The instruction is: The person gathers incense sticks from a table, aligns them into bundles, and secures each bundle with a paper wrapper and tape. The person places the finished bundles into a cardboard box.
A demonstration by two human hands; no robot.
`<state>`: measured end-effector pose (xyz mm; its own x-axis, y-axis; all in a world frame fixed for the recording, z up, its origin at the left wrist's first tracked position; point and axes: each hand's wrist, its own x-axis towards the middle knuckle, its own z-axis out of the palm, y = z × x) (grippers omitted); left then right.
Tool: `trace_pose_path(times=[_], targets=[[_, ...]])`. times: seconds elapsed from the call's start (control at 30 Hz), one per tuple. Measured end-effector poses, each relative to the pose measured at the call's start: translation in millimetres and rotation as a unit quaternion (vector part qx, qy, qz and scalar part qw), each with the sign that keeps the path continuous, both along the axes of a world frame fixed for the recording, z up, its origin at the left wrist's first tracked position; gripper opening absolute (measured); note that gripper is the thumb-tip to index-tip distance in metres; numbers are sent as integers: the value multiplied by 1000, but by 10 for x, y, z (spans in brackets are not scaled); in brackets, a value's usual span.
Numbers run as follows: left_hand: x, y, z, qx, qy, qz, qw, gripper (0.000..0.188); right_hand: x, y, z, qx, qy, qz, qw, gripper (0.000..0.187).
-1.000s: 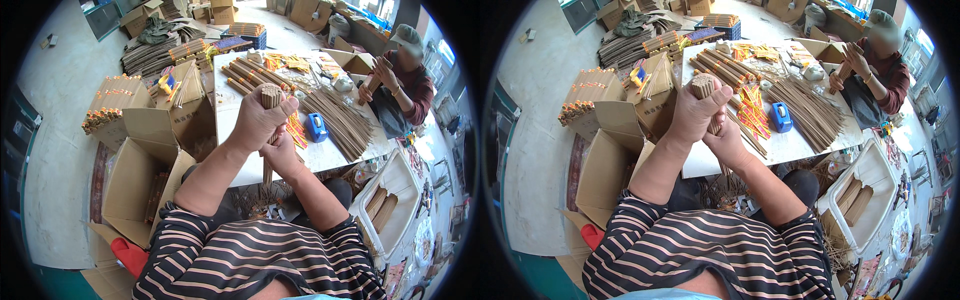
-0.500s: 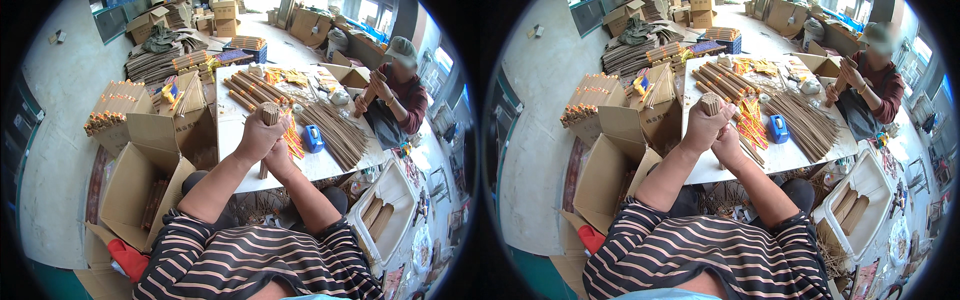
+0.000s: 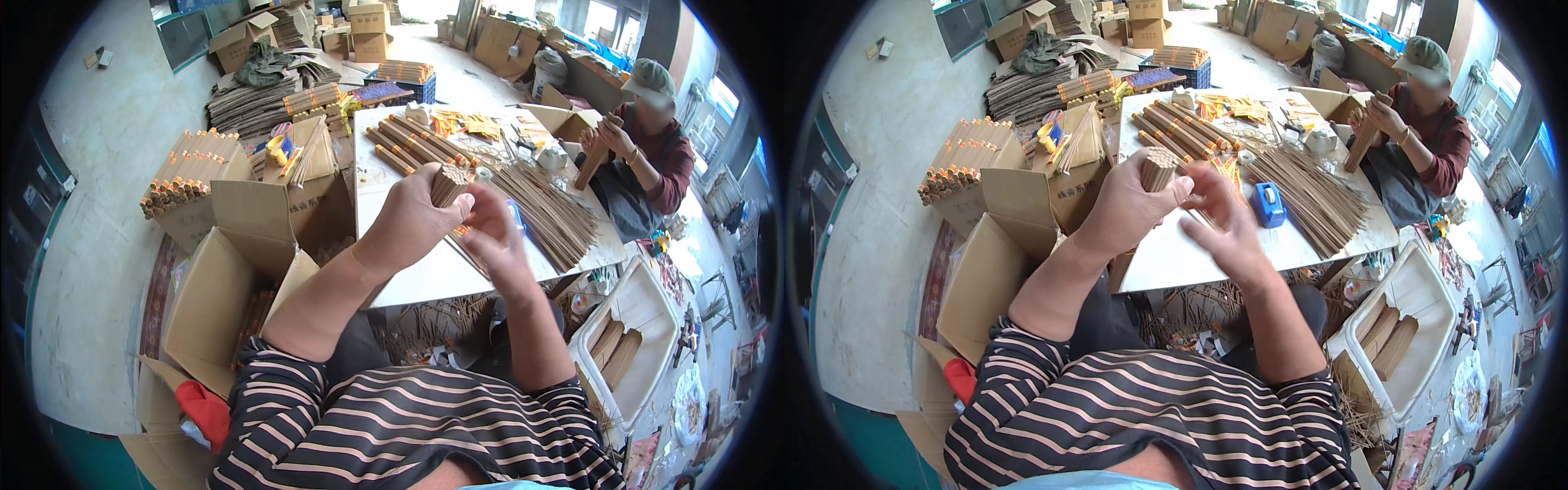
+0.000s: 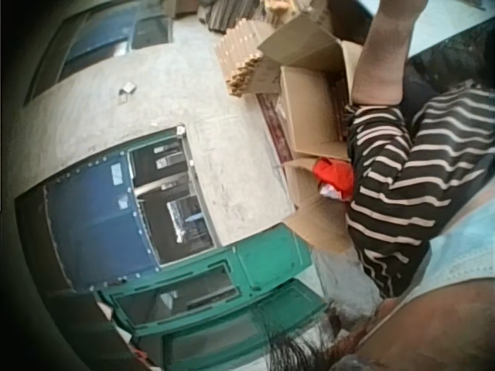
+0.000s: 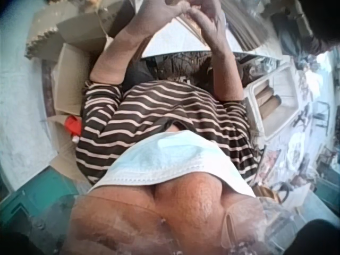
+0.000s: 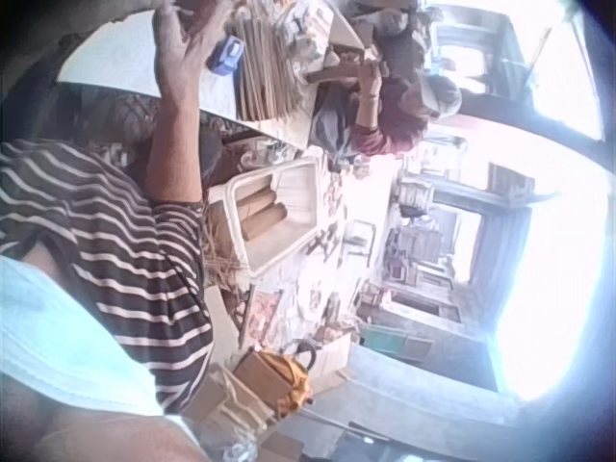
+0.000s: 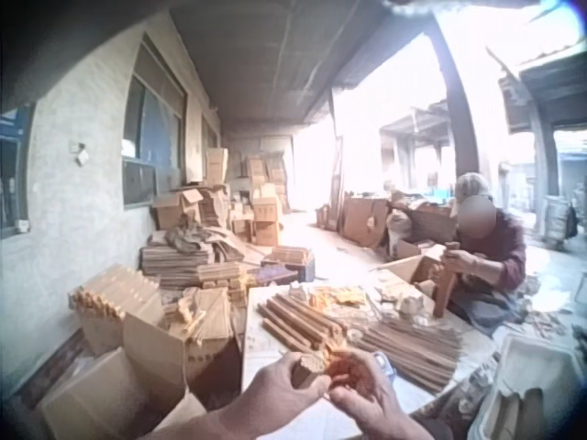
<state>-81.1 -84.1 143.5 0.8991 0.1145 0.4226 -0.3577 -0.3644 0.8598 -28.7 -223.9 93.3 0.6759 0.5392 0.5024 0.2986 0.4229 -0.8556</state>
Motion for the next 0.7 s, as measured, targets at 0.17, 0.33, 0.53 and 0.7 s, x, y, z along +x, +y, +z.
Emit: trace_pose_path(times=[0.17, 0.33, 0.53, 0.7], targets=[[-34, -135, -319, 93, 23, -105, 990, 27, -165, -141, 219, -188, -247, -252, 917, 36], [-128, -236, -634, 37, 190, -171, 966, 23, -147, -181, -157, -168, -291, -282, 899, 12], [-328, -165, -687, -243, 382, -252, 856, 21, -277, -271, -383, -202, -123, -231, 944, 15], [-355, -129, -972, -242, 339, -282, 864, 36, -237, -242, -493, -239, -38, -169, 955, 20]])
